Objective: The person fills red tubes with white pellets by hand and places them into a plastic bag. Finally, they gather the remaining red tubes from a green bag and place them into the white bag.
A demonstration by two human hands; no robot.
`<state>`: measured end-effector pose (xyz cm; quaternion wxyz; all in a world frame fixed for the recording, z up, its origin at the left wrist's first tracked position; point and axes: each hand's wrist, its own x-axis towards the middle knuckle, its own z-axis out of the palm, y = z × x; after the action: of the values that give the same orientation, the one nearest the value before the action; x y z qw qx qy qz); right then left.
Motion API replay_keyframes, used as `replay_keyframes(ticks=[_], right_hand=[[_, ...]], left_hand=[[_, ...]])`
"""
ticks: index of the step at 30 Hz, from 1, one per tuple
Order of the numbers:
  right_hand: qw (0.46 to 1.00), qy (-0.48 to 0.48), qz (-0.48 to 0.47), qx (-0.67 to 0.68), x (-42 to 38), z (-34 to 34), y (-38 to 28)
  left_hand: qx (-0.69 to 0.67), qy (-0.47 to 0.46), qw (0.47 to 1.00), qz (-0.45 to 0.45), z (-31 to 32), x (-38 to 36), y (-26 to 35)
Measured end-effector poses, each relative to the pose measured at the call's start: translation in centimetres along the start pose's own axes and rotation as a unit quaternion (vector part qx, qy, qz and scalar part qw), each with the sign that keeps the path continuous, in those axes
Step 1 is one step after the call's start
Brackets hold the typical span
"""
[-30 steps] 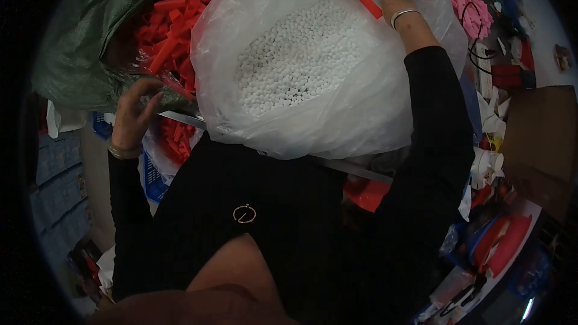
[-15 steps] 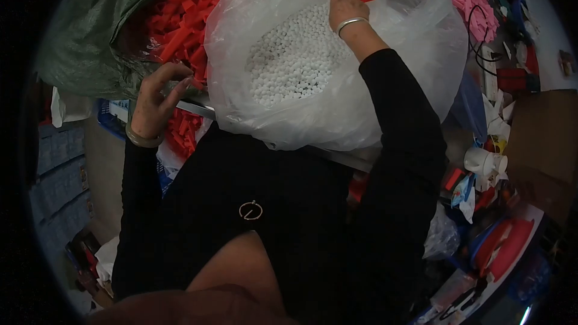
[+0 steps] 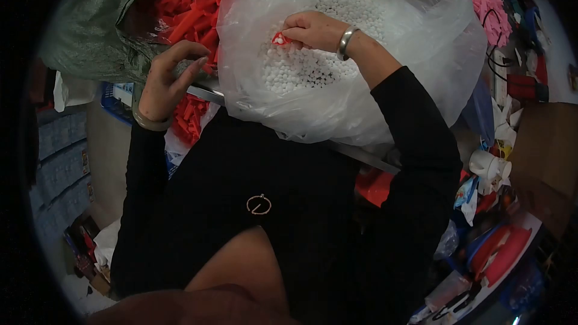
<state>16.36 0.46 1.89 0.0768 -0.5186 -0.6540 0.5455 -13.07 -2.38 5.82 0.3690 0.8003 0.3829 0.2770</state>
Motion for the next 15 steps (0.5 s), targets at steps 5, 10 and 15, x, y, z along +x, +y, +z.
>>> replay_keyframes(ticks=[5,10,15], right_hand=[[0.993,-0.027,-0.056,0.106,-3.3,-1.4,-0.1],[0.985,-0.033,-0.089,0.145,-6.4,-1.5,-1.6],[0.990,-0.025,-0.076,0.118,-7.9,-1.6,-2.6]], left_hand=[[0.000,0.007,0.999,0.039,1.4,1.0,1.0],[0.063,0.060,0.973,0.215,5.6,3.4,2.7],[-0.107,-0.020,0.978,0.178,10.7,4.8,0.8]])
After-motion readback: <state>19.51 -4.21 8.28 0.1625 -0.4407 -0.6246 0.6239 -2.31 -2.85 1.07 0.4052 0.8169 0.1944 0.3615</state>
